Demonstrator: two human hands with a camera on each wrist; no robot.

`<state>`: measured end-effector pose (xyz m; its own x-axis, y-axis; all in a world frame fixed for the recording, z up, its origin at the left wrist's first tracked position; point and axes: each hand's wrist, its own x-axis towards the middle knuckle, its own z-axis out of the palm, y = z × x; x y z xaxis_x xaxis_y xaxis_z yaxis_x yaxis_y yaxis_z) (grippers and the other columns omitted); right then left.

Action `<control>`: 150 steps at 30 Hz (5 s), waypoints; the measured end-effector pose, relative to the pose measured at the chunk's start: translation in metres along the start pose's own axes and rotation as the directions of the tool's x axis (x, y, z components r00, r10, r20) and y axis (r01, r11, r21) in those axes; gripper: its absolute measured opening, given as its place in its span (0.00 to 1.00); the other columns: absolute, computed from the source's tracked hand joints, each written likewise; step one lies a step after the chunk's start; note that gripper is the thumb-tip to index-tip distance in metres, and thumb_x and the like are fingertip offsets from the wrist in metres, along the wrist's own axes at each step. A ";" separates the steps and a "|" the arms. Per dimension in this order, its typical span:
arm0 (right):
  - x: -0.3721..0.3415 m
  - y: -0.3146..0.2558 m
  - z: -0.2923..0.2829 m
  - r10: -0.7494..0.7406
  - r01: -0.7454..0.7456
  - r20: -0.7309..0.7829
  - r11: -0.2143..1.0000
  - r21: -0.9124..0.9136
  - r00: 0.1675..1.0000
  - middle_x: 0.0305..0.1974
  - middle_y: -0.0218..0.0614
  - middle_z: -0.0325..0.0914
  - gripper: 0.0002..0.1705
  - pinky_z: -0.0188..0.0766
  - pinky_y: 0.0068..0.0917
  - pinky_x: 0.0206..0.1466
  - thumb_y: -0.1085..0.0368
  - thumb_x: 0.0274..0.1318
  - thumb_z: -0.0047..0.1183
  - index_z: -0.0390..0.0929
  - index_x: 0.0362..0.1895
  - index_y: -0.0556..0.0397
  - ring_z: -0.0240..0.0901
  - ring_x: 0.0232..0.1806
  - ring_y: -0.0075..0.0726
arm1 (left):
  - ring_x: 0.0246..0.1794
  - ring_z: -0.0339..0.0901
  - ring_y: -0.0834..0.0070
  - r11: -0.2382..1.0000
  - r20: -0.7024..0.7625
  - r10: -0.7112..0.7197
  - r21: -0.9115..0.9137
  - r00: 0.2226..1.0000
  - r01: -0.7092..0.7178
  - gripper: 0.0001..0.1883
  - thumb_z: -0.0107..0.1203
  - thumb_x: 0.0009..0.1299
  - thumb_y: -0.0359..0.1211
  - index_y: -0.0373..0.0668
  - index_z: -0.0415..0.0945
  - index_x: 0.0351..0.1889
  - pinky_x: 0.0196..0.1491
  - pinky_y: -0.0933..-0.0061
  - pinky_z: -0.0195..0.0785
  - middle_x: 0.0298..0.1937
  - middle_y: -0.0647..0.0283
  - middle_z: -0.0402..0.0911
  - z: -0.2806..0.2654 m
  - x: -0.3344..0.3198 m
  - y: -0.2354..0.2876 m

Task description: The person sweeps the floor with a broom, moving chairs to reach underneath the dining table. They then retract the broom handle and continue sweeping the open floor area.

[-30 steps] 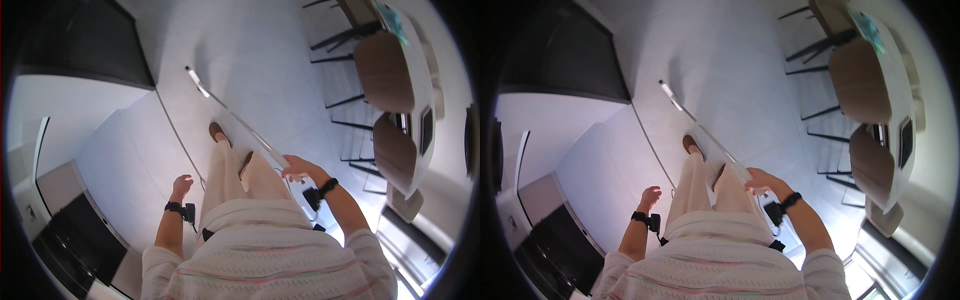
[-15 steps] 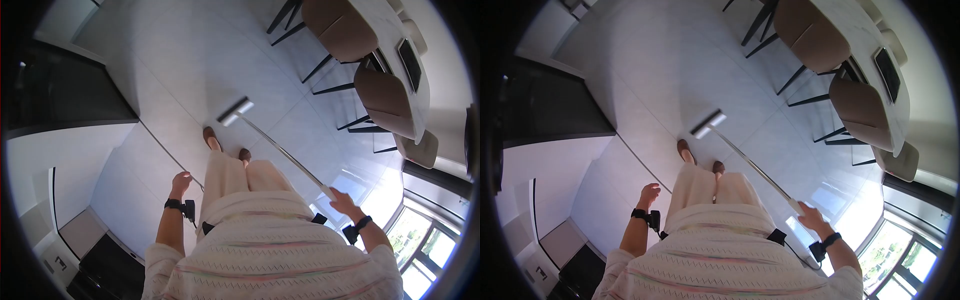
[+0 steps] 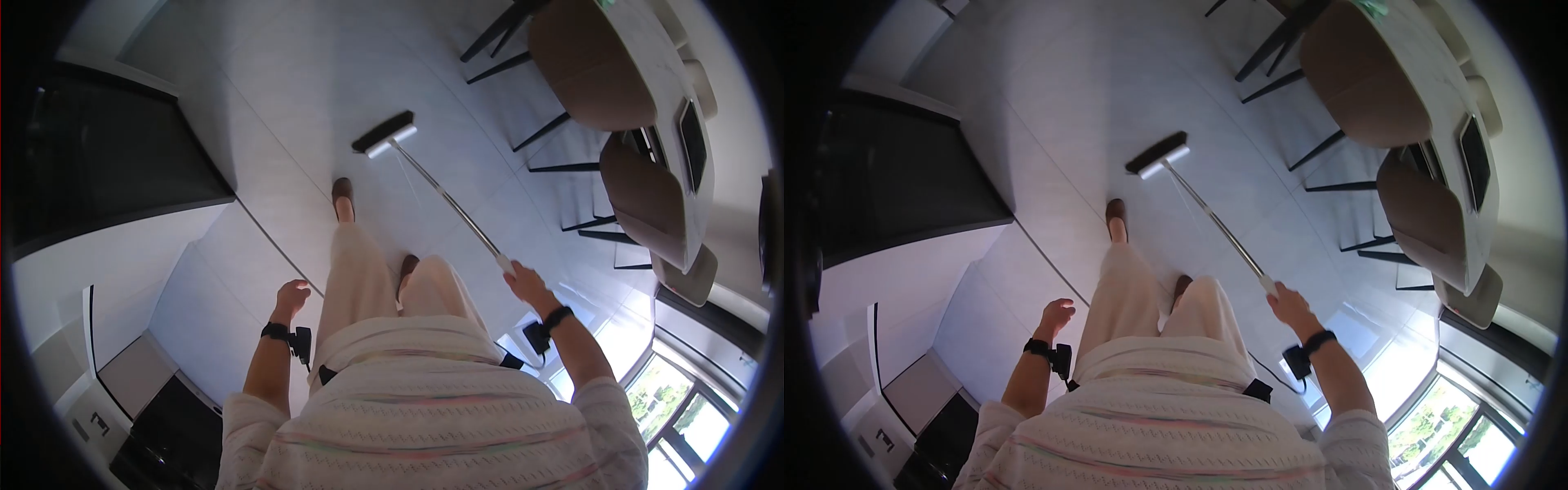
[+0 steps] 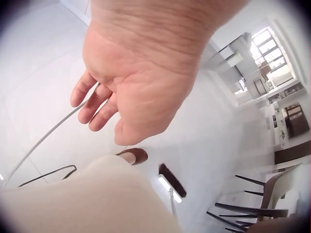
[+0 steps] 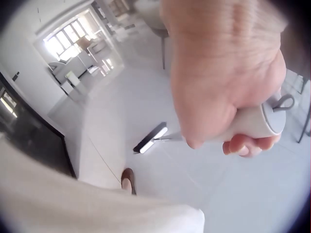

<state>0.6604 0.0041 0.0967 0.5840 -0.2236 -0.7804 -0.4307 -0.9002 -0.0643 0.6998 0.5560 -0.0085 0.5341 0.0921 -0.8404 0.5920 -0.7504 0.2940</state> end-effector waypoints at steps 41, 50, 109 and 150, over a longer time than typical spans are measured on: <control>0.179 -0.085 -0.239 -0.036 0.000 0.073 0.899 0.439 0.997 0.14 0.31 0.68 0.22 0.62 0.26 0.13 0.48 0.54 0.42 0.70 0.38 0.54 0.66 0.12 0.28 | 0.39 0.77 0.65 0.998 -0.014 -0.023 -0.061 1.000 0.022 0.21 0.53 0.54 0.38 0.43 0.74 0.46 0.44 0.70 0.68 0.38 0.55 0.79 -0.049 0.061 0.206; 0.085 -0.067 -0.231 0.242 -0.274 0.140 0.718 0.639 0.960 0.15 0.32 0.66 0.24 0.58 0.22 0.11 0.47 0.54 0.46 0.69 0.37 0.58 0.62 0.10 0.24 | 0.40 0.76 0.65 0.996 0.080 -0.077 -0.044 0.994 0.080 0.21 0.53 0.54 0.37 0.43 0.74 0.46 0.45 0.70 0.68 0.40 0.54 0.79 -0.046 0.099 0.167; -0.022 -0.003 -0.192 0.495 -0.520 0.200 0.676 0.522 0.845 0.12 0.29 0.67 0.19 0.61 0.21 0.13 0.55 0.52 0.52 0.72 0.39 0.59 0.64 0.11 0.21 | 0.43 0.73 0.61 0.886 0.262 0.307 0.273 0.915 -0.375 0.15 0.52 0.56 0.35 0.47 0.75 0.43 0.47 0.62 0.67 0.40 0.57 0.76 0.013 0.133 0.306; 0.353 0.054 -0.137 0.571 -0.356 0.159 0.251 0.900 0.805 0.13 0.36 0.66 0.20 0.63 0.26 0.11 0.42 0.58 0.38 0.61 0.35 0.44 0.64 0.11 0.31 | 0.43 0.65 0.54 0.790 0.126 0.609 -0.018 0.783 -0.612 0.15 0.51 0.52 0.29 0.38 0.71 0.38 0.47 0.54 0.57 0.40 0.53 0.72 0.021 0.171 0.273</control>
<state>0.9375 -0.1745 -0.0968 0.1147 -0.6344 -0.7644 -0.9352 0.1905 -0.2984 0.9401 0.3533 -0.0820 0.7027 -0.4678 -0.5361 0.1519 -0.6375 0.7554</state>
